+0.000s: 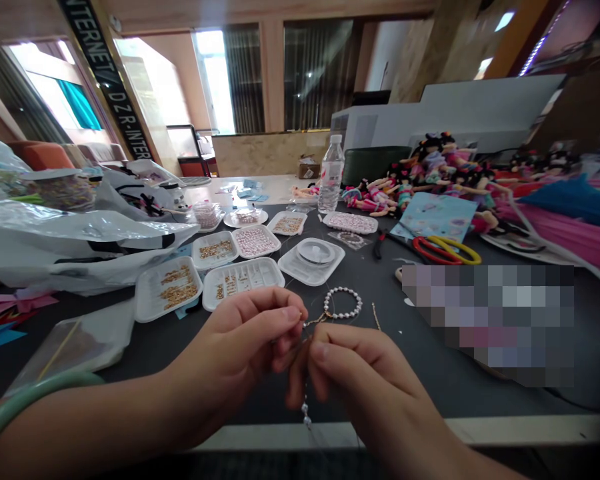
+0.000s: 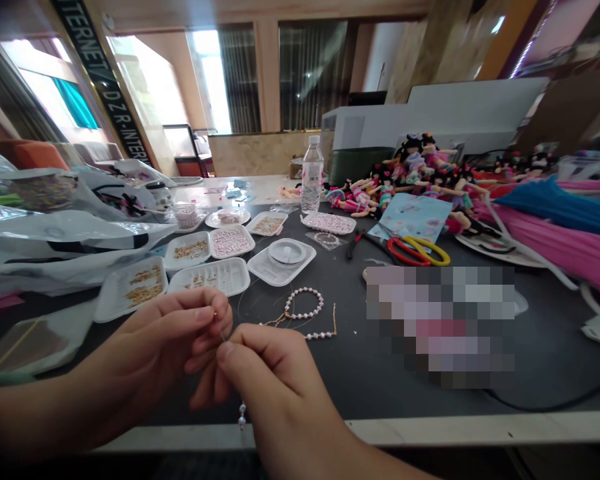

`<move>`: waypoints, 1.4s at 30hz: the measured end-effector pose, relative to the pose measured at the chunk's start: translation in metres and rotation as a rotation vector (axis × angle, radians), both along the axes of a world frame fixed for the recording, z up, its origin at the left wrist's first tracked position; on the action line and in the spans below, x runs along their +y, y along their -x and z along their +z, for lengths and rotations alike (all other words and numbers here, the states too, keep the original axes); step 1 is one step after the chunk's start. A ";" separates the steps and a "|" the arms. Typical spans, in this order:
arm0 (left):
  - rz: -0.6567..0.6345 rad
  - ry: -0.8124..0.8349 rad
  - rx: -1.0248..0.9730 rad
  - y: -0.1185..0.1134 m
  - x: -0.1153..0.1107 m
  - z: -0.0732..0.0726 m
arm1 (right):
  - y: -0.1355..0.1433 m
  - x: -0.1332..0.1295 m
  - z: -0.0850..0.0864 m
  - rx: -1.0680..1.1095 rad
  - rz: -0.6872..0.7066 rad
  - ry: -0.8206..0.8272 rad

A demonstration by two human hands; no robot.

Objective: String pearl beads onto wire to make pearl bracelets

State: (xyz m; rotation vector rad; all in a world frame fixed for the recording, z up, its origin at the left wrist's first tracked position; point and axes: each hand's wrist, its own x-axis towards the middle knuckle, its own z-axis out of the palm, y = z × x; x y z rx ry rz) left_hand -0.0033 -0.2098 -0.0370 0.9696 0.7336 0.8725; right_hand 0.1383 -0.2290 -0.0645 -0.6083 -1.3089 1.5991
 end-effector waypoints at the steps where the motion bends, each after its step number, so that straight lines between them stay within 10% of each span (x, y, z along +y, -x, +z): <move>1: -0.003 -0.002 -0.001 0.000 0.000 0.000 | 0.000 0.000 0.000 0.002 -0.002 0.004; 42: -0.097 -0.133 0.108 0.009 -0.002 -0.001 | 0.001 0.002 -0.003 -0.143 -0.042 -0.014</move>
